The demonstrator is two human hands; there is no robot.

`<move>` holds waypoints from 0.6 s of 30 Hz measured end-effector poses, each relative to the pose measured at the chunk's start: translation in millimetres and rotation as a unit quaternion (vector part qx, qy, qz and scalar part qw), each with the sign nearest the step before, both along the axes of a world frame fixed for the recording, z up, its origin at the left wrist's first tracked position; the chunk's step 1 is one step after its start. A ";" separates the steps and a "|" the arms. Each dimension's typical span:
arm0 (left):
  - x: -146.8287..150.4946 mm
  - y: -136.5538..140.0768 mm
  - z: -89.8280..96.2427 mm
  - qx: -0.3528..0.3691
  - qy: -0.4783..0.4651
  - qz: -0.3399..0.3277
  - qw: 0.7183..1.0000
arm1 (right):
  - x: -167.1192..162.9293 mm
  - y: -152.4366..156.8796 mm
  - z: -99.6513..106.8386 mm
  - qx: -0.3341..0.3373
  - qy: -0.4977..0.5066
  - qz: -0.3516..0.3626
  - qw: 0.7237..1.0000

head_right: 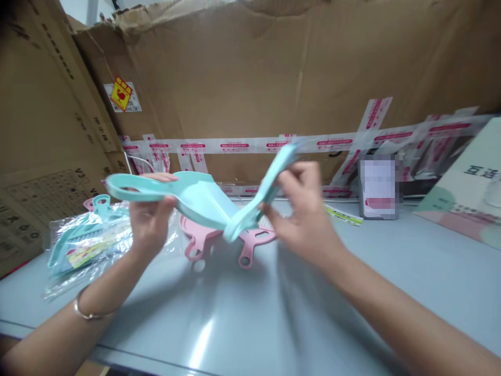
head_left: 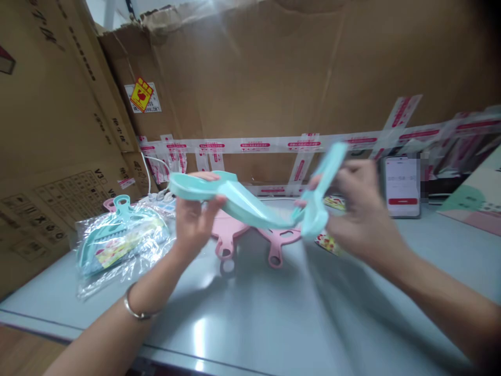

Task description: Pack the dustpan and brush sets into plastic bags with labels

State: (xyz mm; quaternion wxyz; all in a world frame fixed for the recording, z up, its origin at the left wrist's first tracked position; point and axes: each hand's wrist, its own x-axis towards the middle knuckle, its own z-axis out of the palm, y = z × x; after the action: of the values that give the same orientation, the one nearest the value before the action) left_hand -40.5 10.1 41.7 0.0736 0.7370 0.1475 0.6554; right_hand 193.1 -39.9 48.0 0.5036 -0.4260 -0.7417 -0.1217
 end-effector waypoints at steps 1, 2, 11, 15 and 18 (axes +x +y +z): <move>-7.4 6.5 0.7 0.010 -0.024 0.044 0.999 | 7.8 5.2 3.5 0.028 -0.002 -0.032 0.999; -14.3 12.8 0.3 0.025 -0.019 0.087 0.996 | 15.7 11.9 4.4 0.041 -0.027 -0.054 0.997; -19.6 26.8 -32.6 -0.089 0.395 0.360 0.841 | 38.3 67.2 -75.1 -0.150 -0.328 -0.007 0.933; -14.1 21.8 -37.7 -0.155 0.490 0.334 0.790 | 40.3 69.6 -89.2 -0.210 -0.339 0.008 0.917; -12.3 19.7 -39.0 -0.180 0.529 0.307 0.771 | 44.9 67.1 -91.9 -0.250 -0.325 0.013 0.912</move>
State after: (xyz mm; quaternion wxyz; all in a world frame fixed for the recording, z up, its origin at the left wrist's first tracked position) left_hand -52.8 29.8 2.6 -0.0898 0.8562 0.4965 0.1111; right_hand 238.0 27.2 -43.9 0.1133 -0.4653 -0.8760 -0.0572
